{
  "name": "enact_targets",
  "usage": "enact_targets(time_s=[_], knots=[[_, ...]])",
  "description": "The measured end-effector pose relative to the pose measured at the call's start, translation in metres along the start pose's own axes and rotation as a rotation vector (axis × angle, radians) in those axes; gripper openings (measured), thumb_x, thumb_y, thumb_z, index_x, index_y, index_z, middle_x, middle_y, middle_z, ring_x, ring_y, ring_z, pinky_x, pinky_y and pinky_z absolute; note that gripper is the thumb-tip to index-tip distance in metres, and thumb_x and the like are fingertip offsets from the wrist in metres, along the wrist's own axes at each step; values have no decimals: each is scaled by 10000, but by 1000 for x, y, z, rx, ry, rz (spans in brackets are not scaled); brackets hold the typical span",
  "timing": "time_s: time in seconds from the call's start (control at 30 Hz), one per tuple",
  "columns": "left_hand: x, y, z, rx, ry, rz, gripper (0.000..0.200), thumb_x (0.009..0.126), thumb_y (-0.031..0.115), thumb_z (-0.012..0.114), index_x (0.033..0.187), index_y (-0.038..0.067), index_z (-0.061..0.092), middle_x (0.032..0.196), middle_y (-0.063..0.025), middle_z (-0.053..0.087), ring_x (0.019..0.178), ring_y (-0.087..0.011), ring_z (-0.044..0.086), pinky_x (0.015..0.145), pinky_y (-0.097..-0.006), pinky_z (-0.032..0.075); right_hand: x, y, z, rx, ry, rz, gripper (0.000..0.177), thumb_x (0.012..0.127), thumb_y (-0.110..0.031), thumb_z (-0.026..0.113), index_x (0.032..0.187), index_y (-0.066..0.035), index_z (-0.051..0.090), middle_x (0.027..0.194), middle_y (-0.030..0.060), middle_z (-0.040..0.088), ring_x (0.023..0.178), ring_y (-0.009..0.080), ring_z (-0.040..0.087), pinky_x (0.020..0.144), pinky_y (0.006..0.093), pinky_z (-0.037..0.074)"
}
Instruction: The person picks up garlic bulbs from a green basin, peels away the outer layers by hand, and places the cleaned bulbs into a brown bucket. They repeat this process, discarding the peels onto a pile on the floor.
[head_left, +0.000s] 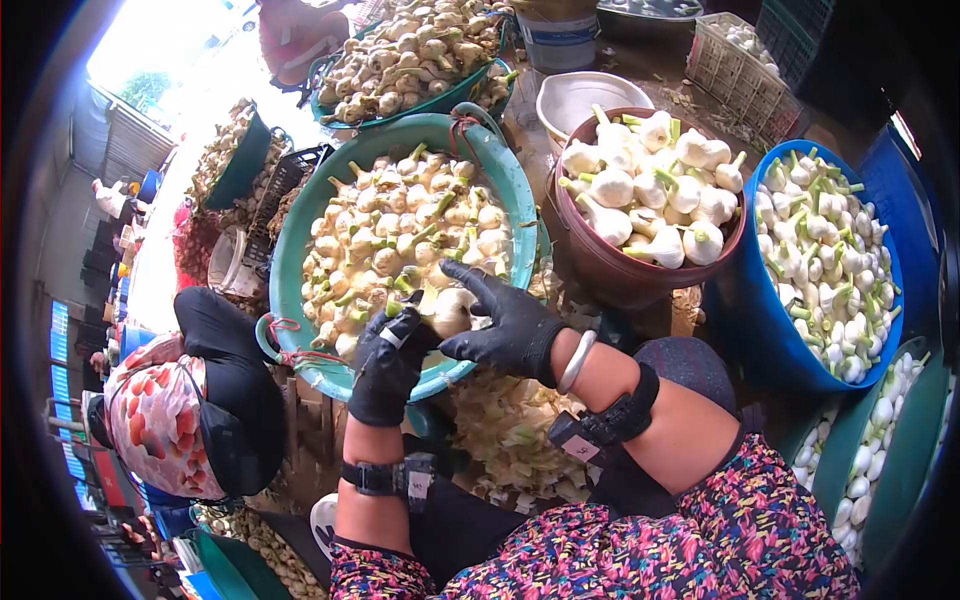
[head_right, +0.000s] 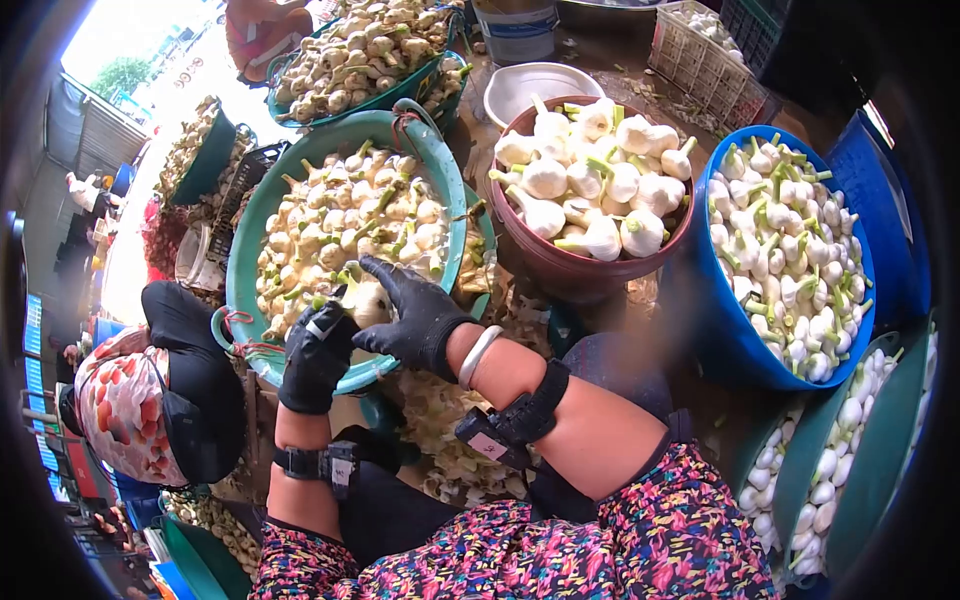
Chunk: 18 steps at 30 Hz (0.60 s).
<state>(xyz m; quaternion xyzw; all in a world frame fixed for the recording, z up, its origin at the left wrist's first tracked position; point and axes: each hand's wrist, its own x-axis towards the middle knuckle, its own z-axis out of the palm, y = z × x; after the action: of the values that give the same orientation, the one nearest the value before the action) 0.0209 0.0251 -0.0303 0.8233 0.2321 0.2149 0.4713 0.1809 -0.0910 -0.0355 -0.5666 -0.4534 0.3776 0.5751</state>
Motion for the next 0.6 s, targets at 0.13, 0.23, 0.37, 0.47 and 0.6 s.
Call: enact_targets(time_s=[0.13,0.23,0.37,0.47,0.6], knots=[[-13,6,-1,-104,122,-26,342,833,65,528,1168,-1,535,770,-69,610,686,-155,580,654,-271,478,-6,-11,8,-16,44,-30,653,624,-208,719,1220,-61,496,1129,194,542,1061,333,515,919,382,407],[-11,18,5,-819,185,-288,425,807,17,530,1230,9,499,844,-69,619,720,-150,584,667,-263,485,-6,-15,12,-191,140,-168,594,608,-177,689,1168,-67,527,1031,185,557,989,351,524,882,398,424],[-5,27,3,-686,159,-241,552,776,-33,531,1313,22,416,1062,-93,585,812,-131,596,738,-269,507,-2,-15,8,-277,108,-237,531,601,-144,655,1114,-65,544,980,191,547,943,369,521,855,409,435],[-4,31,0,-576,84,-220,553,788,-14,540,1321,22,400,1076,-117,579,842,-140,606,747,-278,514,2,-19,4,-335,77,-341,499,598,-135,655,1079,-58,546,1015,202,531,947,368,517,840,405,439],[-7,25,5,-937,201,-315,410,775,16,566,1183,-8,536,1051,-128,589,856,-195,621,755,-294,522,4,-15,8,-584,146,-623,466,594,-132,657,1043,-60,557,1015,207,517,922,374,520,815,405,445]])
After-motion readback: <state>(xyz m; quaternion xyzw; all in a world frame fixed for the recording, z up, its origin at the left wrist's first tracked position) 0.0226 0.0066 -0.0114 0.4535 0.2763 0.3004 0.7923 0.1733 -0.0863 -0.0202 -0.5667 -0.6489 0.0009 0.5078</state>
